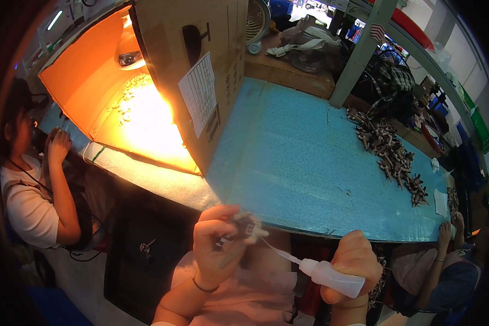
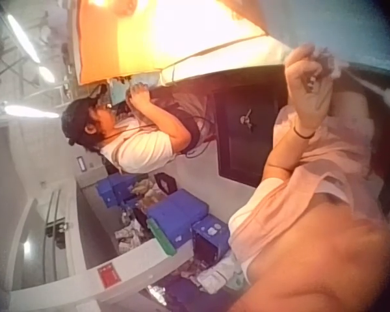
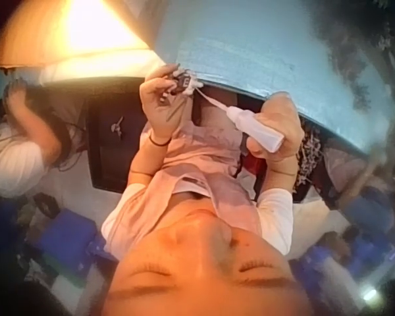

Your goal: The person assembles figurines by applying liquid from a squeeze bottle onto figurine components and attaching parts together by hand.

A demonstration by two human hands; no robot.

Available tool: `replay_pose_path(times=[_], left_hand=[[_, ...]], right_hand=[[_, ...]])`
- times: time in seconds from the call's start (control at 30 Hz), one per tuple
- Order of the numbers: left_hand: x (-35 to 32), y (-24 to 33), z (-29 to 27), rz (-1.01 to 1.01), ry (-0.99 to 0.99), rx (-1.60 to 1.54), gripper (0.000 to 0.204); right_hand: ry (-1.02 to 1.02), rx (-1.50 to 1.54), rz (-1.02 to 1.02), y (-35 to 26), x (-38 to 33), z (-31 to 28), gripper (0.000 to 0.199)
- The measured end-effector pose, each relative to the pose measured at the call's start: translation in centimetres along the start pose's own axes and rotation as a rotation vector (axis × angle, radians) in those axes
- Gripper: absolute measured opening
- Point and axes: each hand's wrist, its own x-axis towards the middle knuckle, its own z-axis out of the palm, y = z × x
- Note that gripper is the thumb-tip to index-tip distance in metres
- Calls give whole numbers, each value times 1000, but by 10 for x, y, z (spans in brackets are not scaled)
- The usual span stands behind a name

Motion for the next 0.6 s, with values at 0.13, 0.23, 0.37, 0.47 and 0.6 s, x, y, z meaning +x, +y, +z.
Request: replay_pose_path(times=[0.13, 0.23, 0.37, 0.47, 0.6], left_hand=[[-1, -3, -1, -12, 3, -21, 39], [-2, -4, -4, -27, -18, -107, 36], [-2, -1, -5, -68, -38, -112, 35], [-1, -1, -5, -60, -37, -136, 36], [-3, -3, -5, -44, -39, -130, 37]], right_hand=[[-19, 6, 1, -1, -2, -1, 49], [4, 17, -2, 2, -2, 1, 50], [40, -2, 27, 3, -1, 2, 52], [98, -11, 72, 5, -4, 5, 53], [125, 36, 77, 6, -4, 4, 53]])
